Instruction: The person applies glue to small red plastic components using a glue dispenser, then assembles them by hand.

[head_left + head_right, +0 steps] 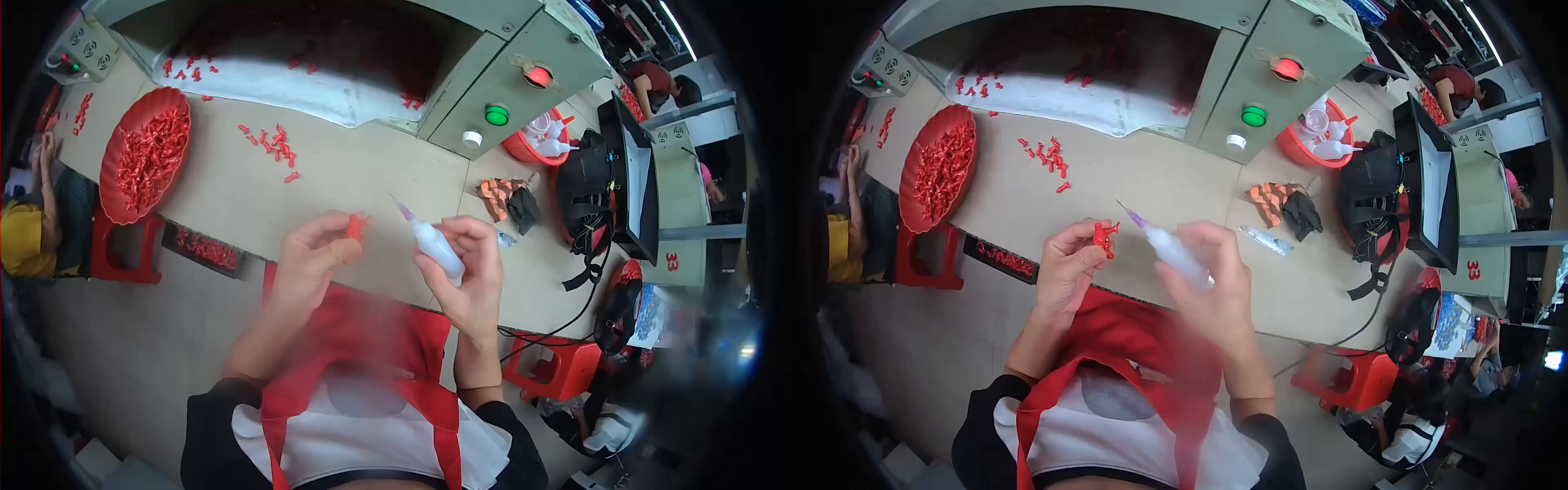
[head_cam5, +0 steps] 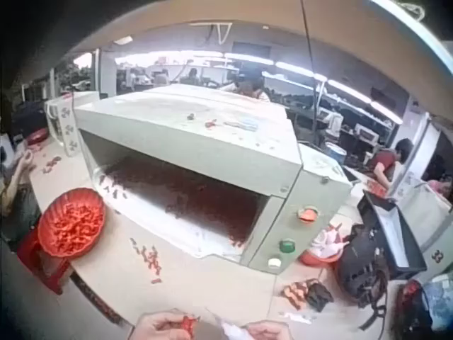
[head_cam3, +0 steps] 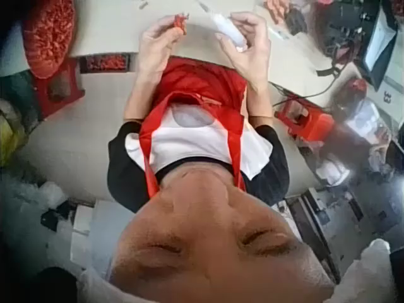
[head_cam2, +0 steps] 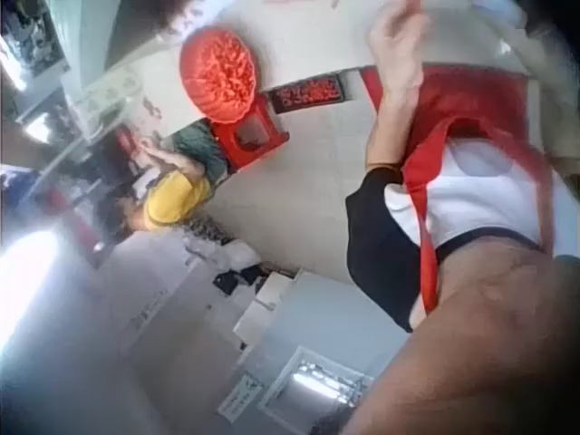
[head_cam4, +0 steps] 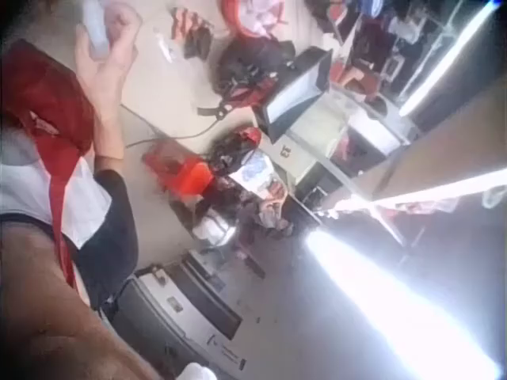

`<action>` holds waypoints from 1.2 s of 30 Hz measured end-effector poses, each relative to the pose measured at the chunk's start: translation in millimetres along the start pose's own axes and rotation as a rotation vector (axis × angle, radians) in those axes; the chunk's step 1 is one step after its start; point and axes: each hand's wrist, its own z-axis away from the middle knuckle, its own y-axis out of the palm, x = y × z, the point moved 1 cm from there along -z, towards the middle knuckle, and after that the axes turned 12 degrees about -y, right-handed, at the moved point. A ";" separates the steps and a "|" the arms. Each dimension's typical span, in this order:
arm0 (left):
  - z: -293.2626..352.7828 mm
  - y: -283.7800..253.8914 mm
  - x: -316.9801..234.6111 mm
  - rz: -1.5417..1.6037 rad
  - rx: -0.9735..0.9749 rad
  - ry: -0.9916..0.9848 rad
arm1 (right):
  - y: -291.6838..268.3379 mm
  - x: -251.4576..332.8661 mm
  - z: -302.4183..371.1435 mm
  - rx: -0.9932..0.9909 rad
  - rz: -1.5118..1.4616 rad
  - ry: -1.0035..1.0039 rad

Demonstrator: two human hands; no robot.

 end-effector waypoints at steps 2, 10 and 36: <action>1.2 5.9 -1.0 -0.080 -0.095 0.110 | 0.7 8.8 3.6 -0.179 0.012 -0.160; 8.2 10.5 -11.3 -0.278 -0.227 0.264 | 12.0 34.7 -0.1 -0.091 0.279 -0.540; 10.8 10.4 -12.4 -0.335 -0.254 0.269 | 17.7 33.0 -5.2 -0.057 0.314 -0.522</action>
